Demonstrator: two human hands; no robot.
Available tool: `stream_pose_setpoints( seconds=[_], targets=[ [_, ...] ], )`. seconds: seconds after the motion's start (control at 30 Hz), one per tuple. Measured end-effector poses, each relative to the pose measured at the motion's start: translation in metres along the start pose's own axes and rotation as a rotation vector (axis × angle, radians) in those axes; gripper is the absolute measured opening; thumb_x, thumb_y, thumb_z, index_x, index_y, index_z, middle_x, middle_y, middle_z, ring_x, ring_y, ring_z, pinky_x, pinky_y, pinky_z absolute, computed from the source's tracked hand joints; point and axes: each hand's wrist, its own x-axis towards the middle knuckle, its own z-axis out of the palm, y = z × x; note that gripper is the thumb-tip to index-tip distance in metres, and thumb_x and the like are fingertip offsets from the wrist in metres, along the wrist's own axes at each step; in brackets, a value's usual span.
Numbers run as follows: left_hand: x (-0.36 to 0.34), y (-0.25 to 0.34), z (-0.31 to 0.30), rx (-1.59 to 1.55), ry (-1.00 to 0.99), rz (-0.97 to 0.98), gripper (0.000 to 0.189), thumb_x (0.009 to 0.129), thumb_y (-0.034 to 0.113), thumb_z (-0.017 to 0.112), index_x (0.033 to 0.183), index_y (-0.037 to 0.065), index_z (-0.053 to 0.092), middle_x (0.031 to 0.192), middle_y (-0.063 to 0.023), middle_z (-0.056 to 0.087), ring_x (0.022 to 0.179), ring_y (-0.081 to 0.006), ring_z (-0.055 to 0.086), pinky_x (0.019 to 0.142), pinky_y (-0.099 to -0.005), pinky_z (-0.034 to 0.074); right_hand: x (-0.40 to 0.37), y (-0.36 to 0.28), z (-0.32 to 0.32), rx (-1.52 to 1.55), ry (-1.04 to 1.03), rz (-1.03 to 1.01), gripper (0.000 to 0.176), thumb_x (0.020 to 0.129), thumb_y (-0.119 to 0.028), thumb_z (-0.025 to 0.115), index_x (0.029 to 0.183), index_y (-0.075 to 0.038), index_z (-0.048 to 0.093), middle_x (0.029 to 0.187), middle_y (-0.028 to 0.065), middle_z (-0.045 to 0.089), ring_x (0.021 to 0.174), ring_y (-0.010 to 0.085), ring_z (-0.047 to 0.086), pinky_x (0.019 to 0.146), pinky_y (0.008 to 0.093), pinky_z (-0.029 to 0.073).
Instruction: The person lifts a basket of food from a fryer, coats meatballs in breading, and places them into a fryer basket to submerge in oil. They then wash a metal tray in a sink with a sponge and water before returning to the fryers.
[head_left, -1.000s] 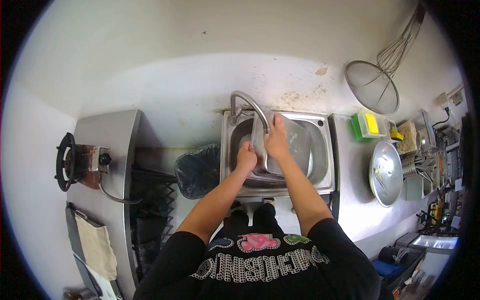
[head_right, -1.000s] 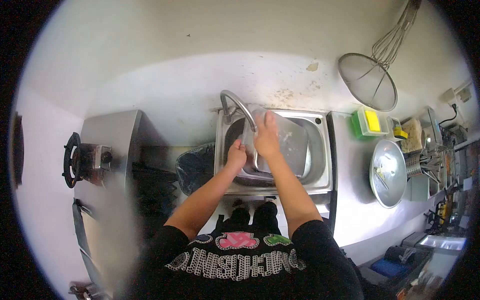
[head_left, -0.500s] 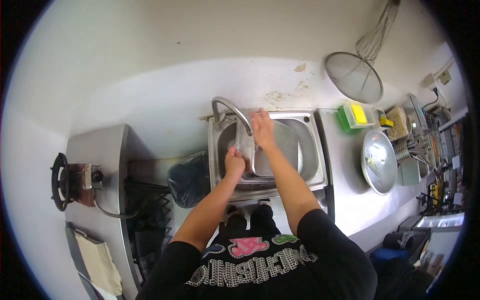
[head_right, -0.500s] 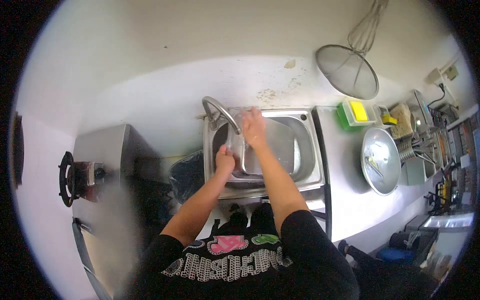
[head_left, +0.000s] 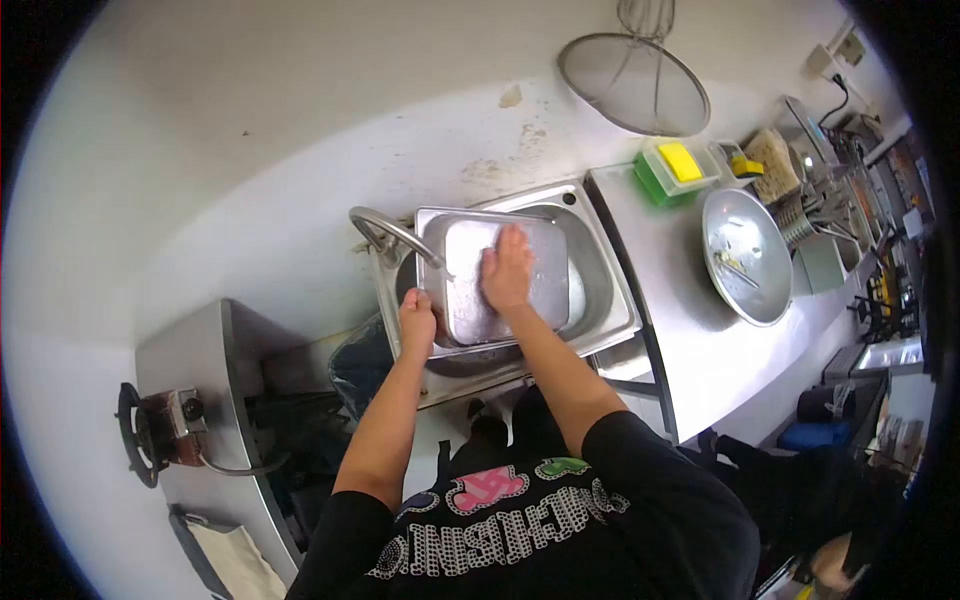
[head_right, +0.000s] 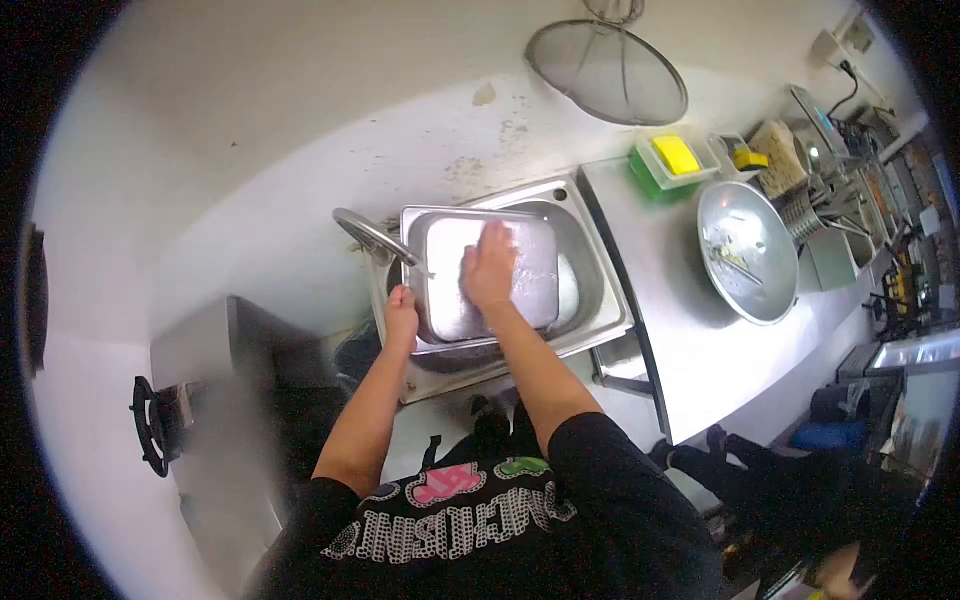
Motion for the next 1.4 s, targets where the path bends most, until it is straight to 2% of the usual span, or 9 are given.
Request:
stream_pose_setpoints(
  seconds=[0.17, 0.3, 0.57, 0.67, 0.97, 1.07, 1.17, 1.27, 1.4],
  targets=[
    [0.011, -0.016, -0.014, 0.178, -0.061, 0.046, 0.025, 0.094, 0.023, 0.042, 0.087, 0.004, 0.056, 0.072, 0.0009, 0.051, 0.068, -0.0087, 0.043, 0.064, -0.0255, 0.038, -0.016, -0.01, -0.028, -0.031, -0.087, -0.192, 0.055, 0.088, -0.03, 0.043, 0.139, -0.015, 0.026, 0.144, 0.0183, 0.021, 0.131, 0.04, 0.02, 0.101, 0.0569, 0.02],
    [0.021, -0.02, -0.02, 0.112, -0.038, 0.047, 0.024, 0.093, 0.022, 0.043, 0.084, 0.003, 0.054, 0.069, 0.0006, 0.046, 0.066, -0.0092, 0.04, 0.06, -0.0263, 0.035, -0.01, 0.054, -0.041, -0.144, -0.069, 0.253, 0.053, 0.09, -0.031, 0.04, 0.138, -0.015, 0.027, 0.142, 0.0231, 0.02, 0.128, 0.044, 0.024, 0.098, 0.062, 0.021],
    [0.034, -0.026, -0.01, -0.142, -0.098, -0.095, 0.031, 0.095, 0.029, 0.039, 0.102, 0.003, 0.056, 0.086, -0.0012, 0.058, 0.079, -0.0099, 0.05, 0.074, -0.0245, 0.04, 0.037, 0.11, -0.095, 0.824, -0.313, 1.018, 0.071, 0.09, -0.056, 0.034, 0.138, -0.004, 0.025, 0.141, 0.0168, 0.028, 0.128, 0.0288, 0.031, 0.103, 0.0409, 0.027],
    [0.02, -0.009, 0.002, -0.12, -0.134, -0.035, 0.036, 0.096, 0.032, 0.037, 0.112, 0.003, 0.052, 0.098, -0.0048, 0.058, 0.088, -0.0139, 0.052, 0.079, -0.0273, 0.04, 0.045, 0.137, -0.085, 1.027, -0.276, 0.868, 0.072, 0.088, -0.057, 0.036, 0.137, -0.004, 0.029, 0.141, 0.0146, 0.03, 0.128, 0.0266, 0.03, 0.104, 0.0378, 0.025],
    [0.032, -0.03, 0.028, -0.418, -0.243, -0.38, 0.063, 0.092, 0.055, 0.025, 0.128, 0.006, 0.042, 0.126, -0.0146, 0.047, 0.118, -0.0243, 0.044, 0.098, -0.032, 0.033, 0.04, 0.119, -0.126, 1.32, -0.202, 0.715, 0.053, 0.093, -0.044, 0.039, 0.134, -0.009, 0.038, 0.133, 0.0069, 0.043, 0.12, 0.018, 0.042, 0.101, 0.0305, 0.031],
    [0.021, -0.008, 0.032, -0.557, -0.261, -0.505, 0.067, 0.088, 0.061, 0.028, 0.124, 0.008, 0.046, 0.115, -0.0126, 0.055, 0.107, -0.0219, 0.052, 0.09, -0.0312, 0.04, 0.031, 0.124, -0.132, 1.304, -0.189, 0.651, 0.052, 0.093, -0.042, 0.04, 0.135, -0.011, 0.037, 0.134, 0.0062, 0.042, 0.121, 0.0183, 0.04, 0.102, 0.0317, 0.029],
    [0.042, -0.05, 0.029, -0.575, -0.258, -0.462, 0.062, 0.087, 0.063, 0.032, 0.111, 0.01, 0.053, 0.088, -0.0054, 0.061, 0.077, -0.0162, 0.057, 0.067, -0.0285, 0.045, 0.025, 0.126, -0.133, 1.293, -0.153, 0.665, 0.052, 0.093, -0.041, 0.039, 0.134, -0.01, 0.036, 0.134, 0.0065, 0.041, 0.122, 0.0186, 0.038, 0.103, 0.0324, 0.026],
    [0.007, 0.006, 0.051, -0.579, -0.085, -0.47, 0.057, 0.086, 0.063, 0.034, 0.094, 0.011, 0.056, 0.064, 0.0019, 0.049, 0.052, -0.0123, 0.043, 0.048, -0.0276, 0.034, 0.022, 0.142, -0.125, 1.321, -0.139, 0.696, 0.051, 0.094, -0.04, 0.038, 0.135, -0.009, 0.036, 0.134, 0.0066, 0.041, 0.122, 0.0184, 0.038, 0.103, 0.0321, 0.026],
    [0.026, -0.02, 0.035, -0.603, -0.176, -0.482, 0.059, 0.086, 0.063, 0.034, 0.092, 0.009, 0.057, 0.068, 0.0001, 0.053, 0.055, -0.0133, 0.046, 0.051, -0.0272, 0.038, 0.023, 0.111, -0.149, 1.239, -0.129, 0.616, 0.05, 0.095, -0.037, 0.036, 0.136, -0.009, 0.033, 0.136, 0.0068, 0.038, 0.123, 0.0189, 0.036, 0.103, 0.032, 0.027]
  ],
)
